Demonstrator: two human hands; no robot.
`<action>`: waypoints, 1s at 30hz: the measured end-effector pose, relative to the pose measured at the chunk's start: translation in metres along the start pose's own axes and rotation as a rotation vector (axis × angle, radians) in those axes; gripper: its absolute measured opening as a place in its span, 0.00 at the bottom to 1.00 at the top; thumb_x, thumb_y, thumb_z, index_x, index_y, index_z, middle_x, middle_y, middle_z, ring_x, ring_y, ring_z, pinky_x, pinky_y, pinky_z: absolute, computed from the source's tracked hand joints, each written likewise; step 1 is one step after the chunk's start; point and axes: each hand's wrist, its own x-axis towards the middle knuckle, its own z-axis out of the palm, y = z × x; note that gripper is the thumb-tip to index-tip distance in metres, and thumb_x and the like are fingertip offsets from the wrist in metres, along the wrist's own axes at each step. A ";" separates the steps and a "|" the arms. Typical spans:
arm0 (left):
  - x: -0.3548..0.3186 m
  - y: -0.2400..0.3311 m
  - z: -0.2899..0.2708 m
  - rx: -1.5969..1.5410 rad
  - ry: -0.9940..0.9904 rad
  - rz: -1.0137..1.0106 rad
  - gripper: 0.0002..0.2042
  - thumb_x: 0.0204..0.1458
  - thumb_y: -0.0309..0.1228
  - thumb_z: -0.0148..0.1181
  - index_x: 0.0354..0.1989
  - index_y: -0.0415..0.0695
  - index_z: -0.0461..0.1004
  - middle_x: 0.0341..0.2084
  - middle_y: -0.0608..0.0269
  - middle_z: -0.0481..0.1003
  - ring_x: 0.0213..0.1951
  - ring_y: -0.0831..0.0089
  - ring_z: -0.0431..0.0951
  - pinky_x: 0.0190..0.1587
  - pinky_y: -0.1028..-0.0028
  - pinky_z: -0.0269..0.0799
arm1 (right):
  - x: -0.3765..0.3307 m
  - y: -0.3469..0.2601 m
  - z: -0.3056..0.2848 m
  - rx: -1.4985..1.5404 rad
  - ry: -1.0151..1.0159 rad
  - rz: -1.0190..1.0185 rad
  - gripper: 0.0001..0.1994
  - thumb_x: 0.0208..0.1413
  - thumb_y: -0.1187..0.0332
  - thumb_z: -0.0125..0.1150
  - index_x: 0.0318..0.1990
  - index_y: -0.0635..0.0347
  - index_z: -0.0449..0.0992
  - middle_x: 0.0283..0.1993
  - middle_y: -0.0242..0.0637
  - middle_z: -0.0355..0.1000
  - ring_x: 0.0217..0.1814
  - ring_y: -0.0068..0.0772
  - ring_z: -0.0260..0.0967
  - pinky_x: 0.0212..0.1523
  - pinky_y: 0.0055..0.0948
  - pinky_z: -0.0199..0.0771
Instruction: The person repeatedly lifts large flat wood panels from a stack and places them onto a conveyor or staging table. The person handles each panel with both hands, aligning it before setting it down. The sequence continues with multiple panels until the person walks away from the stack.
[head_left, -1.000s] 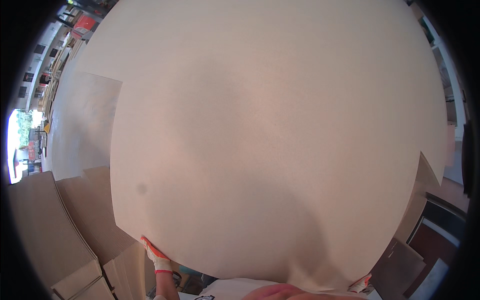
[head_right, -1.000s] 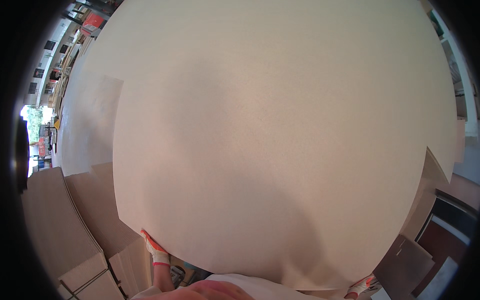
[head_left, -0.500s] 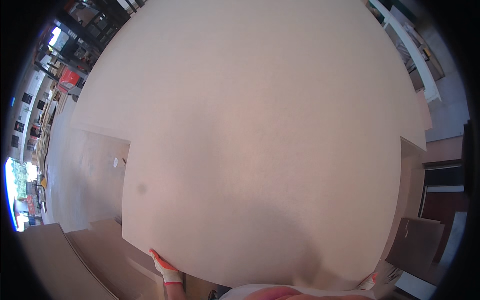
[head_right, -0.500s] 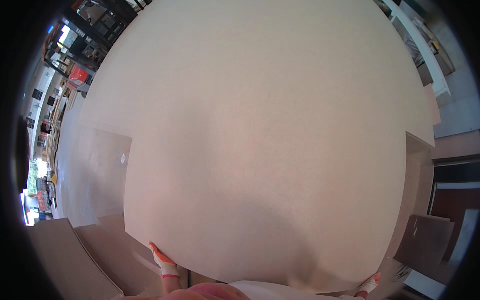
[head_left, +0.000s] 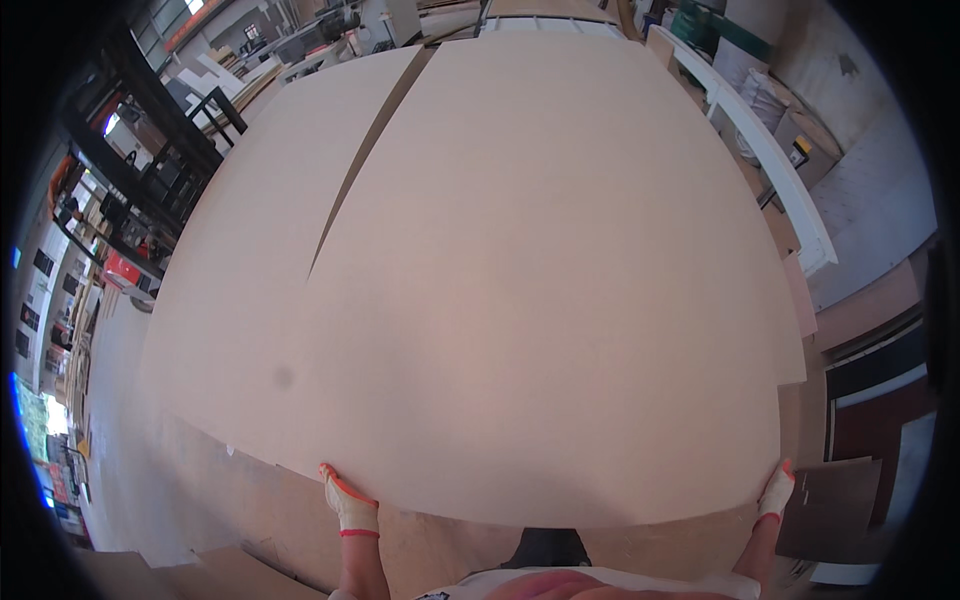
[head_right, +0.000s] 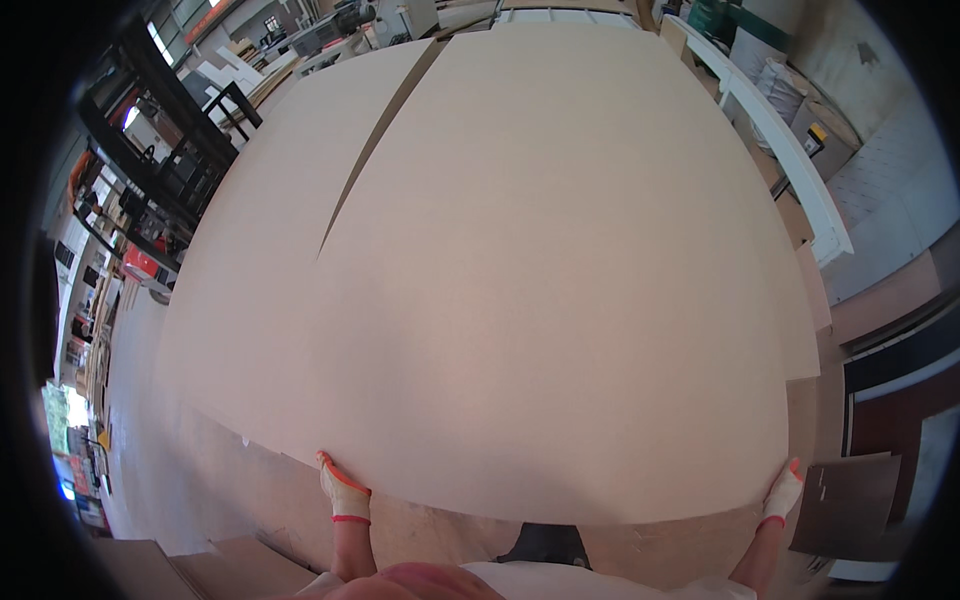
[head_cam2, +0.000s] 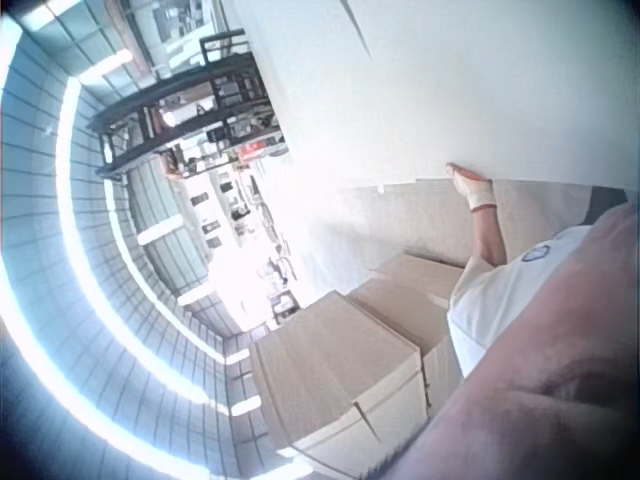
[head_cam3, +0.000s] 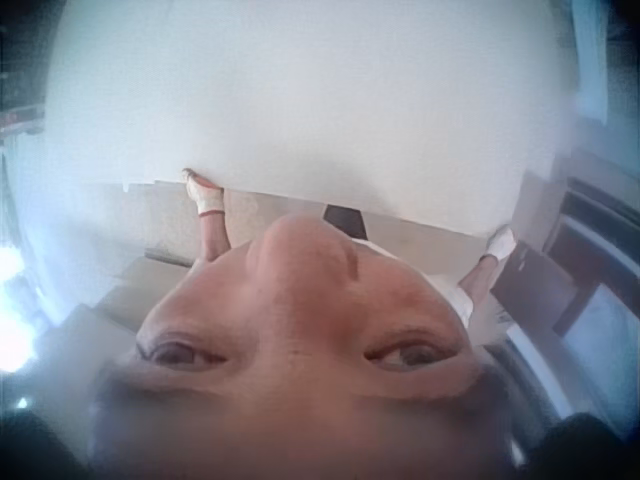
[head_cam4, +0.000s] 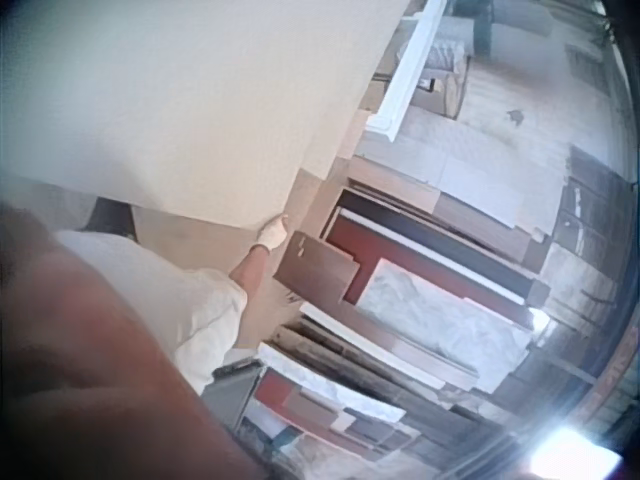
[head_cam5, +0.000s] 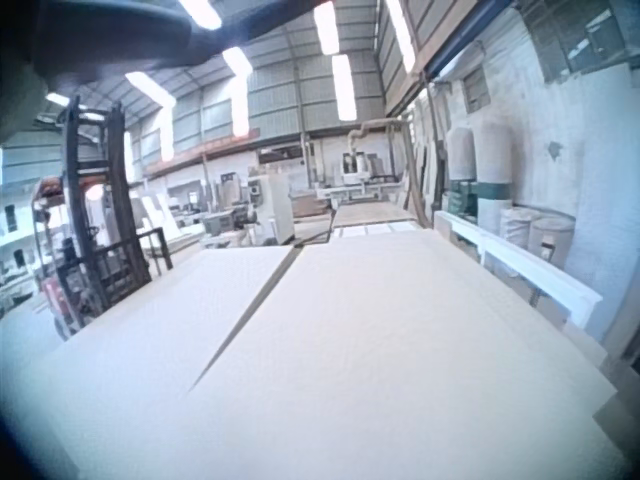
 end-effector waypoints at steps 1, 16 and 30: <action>0.016 -0.001 0.042 0.012 -0.006 -0.026 0.30 0.70 0.57 0.48 0.71 0.50 0.66 0.69 0.65 0.68 0.67 0.61 0.69 0.69 0.53 0.68 | 0.022 -0.038 0.028 -0.182 0.034 0.115 0.33 0.70 0.37 0.51 0.32 0.64 0.76 0.25 0.32 0.72 0.20 0.29 0.64 0.23 0.37 0.71; 0.062 0.068 -0.042 0.725 0.237 0.554 0.16 0.67 0.46 0.59 0.38 0.45 0.68 0.21 0.68 0.68 0.22 0.80 0.67 0.26 0.74 0.65 | -0.221 -0.240 0.382 -0.162 -0.889 -0.644 0.18 0.65 0.56 0.64 0.57 0.56 0.81 0.50 0.45 0.83 0.55 0.36 0.81 0.57 0.35 0.78; -0.023 0.111 -0.538 0.270 0.850 -0.417 0.23 0.65 0.55 0.56 0.28 0.49 0.70 0.13 0.64 0.68 0.12 0.65 0.66 0.16 0.65 0.61 | -0.821 -0.240 0.423 -0.458 -1.713 -1.235 0.22 0.68 0.50 0.55 0.61 0.50 0.79 0.59 0.37 0.80 0.61 0.44 0.76 0.63 0.36 0.74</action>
